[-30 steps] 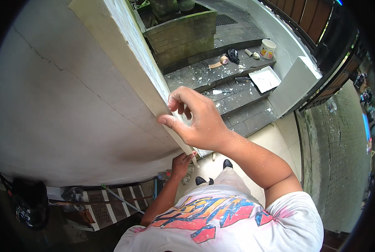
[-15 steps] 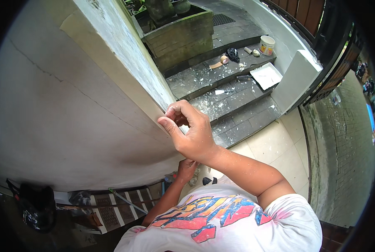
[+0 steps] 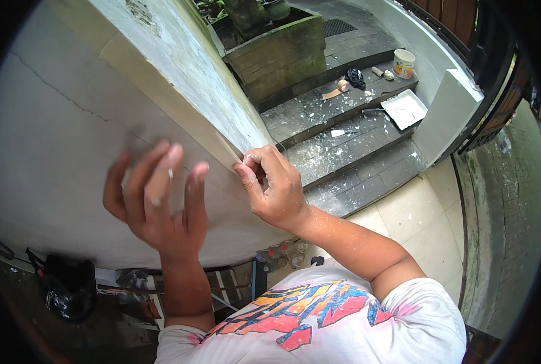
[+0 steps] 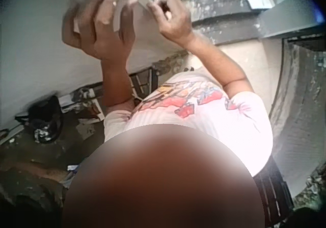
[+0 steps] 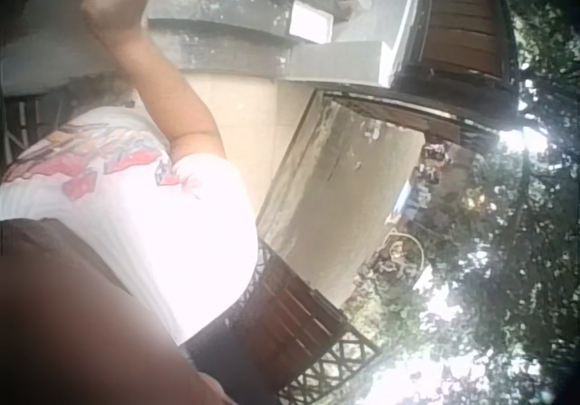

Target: Applying masking tape to the edge of a wall near steps to prepare for painting.

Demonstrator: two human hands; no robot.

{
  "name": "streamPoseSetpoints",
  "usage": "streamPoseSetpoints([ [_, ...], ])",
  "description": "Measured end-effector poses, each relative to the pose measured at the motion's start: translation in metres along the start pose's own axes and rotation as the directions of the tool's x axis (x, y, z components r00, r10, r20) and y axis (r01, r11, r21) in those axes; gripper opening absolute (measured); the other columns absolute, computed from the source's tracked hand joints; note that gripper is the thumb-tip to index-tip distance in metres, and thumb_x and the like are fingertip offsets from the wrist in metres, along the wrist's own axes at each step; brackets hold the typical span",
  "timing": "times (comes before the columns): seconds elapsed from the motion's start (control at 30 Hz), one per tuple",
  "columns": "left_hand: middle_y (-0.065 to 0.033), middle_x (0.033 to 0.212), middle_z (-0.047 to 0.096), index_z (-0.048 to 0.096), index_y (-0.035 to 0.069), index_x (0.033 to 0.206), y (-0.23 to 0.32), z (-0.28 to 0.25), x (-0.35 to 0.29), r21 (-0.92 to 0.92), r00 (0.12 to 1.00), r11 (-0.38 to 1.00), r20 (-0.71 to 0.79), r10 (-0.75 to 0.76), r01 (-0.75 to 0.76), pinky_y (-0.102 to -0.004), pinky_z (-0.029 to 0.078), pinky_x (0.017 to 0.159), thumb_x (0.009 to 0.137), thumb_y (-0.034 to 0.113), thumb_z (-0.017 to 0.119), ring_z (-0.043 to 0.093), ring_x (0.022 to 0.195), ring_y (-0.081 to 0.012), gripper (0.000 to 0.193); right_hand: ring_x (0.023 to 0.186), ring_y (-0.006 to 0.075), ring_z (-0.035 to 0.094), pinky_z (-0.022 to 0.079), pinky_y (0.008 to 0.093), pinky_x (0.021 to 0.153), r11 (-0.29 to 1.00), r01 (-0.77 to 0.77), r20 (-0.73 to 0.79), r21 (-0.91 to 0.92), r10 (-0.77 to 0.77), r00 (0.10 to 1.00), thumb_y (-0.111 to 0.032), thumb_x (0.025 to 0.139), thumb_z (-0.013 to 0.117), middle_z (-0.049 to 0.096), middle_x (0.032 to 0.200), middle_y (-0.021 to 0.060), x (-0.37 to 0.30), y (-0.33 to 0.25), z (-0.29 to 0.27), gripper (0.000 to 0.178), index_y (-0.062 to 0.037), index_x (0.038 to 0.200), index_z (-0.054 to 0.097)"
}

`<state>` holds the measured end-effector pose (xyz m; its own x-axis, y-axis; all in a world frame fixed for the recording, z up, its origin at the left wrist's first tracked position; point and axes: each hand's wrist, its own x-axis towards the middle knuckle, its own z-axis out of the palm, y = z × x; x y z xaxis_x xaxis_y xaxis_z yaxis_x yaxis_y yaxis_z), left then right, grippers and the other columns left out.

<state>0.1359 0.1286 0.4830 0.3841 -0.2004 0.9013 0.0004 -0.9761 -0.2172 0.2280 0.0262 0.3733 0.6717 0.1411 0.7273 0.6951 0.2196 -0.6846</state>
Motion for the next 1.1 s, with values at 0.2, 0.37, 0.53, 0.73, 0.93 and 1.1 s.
streamPoseSetpoints([
  [0.2,0.0022,0.12,0.062,0.07,0.02,0.112,0.0,0.014,0.02,0.18,0.999,0.983,0.039,0.034,-0.041,-0.0419,0.039,0.102,0.084,0.028,0.079,0.047,0.126,-0.0326,0.03,0.061,0.0151,0.054,0.045,0.0284,0.054,0.999,0.032,-0.007,0.003,-0.032,0.999,-0.007,0.092,0.069,0.058,0.08,0.008,-0.002,0.0,-0.001,0.013,-0.0032,0.095,0.057],
  [0.37,-0.0024,0.125,0.057,0.066,0.018,0.116,0.0,0.019,0.011,0.214,0.998,0.977,0.067,0.008,-0.022,-0.0461,0.042,0.103,0.084,0.032,0.079,0.045,0.131,-0.0375,0.037,0.061,0.0154,0.053,0.044,0.0271,0.053,0.989,0.147,0.03,0.023,-0.148,0.989,-0.007,0.092,0.068,0.056,0.078,0.0078,-0.004,0.009,0.002,0.014,-0.0019,0.095,0.054],
  [0.53,-0.0022,0.131,0.057,0.065,0.02,0.119,-0.01,0.027,-0.002,0.165,1.0,0.986,-0.014,-0.006,0.008,-0.0512,0.028,0.113,0.09,0.039,0.073,0.04,0.138,-0.0361,0.036,0.057,0.0161,0.052,0.042,0.0281,0.05,0.975,0.221,0.003,0.035,-0.221,0.975,-0.009,0.09,0.071,0.056,0.075,0.0074,0.001,0.008,0.005,0.018,-0.0026,0.093,0.054],
  [0.73,-0.004,0.133,0.052,0.063,0.02,0.121,-0.011,0.024,-0.002,0.186,1.0,0.982,0.01,0.01,-0.012,-0.0546,0.026,0.116,0.091,0.039,0.072,0.037,0.141,-0.0373,0.036,0.053,0.0137,0.05,0.042,0.0278,0.049,0.961,-0.221,0.088,0.169,0.208,0.974,-0.011,0.083,0.079,0.053,0.067,0.0057,0.014,-0.032,-0.007,0.024,-0.0045,0.087,0.057],
  [0.93,-0.0045,0.133,0.051,0.061,0.02,0.122,-0.012,0.025,-0.003,0.189,1.0,0.982,0.011,0.001,-0.003,-0.0559,0.024,0.117,0.092,0.038,0.072,0.035,0.142,-0.0382,0.037,0.053,0.0136,0.05,0.041,0.0279,0.048,0.98,-0.087,0.121,0.181,0.065,0.99,-0.007,0.084,0.077,0.054,0.072,0.0073,0.021,-0.036,-0.01,0.022,-0.0043,0.076,0.057],
  [1.1,-0.0055,0.134,0.051,0.06,0.018,0.122,-0.012,0.024,-0.004,0.173,1.0,0.985,0.02,0.014,-0.018,-0.0564,0.023,0.117,0.092,0.037,0.071,0.035,0.143,-0.0389,0.037,0.057,0.0089,0.049,0.041,0.0242,0.052,0.979,-0.009,0.133,0.204,-0.018,0.991,-0.002,0.082,0.077,0.059,0.086,0.0093,0.021,-0.033,-0.008,0.02,-0.0014,0.074,0.058],
])
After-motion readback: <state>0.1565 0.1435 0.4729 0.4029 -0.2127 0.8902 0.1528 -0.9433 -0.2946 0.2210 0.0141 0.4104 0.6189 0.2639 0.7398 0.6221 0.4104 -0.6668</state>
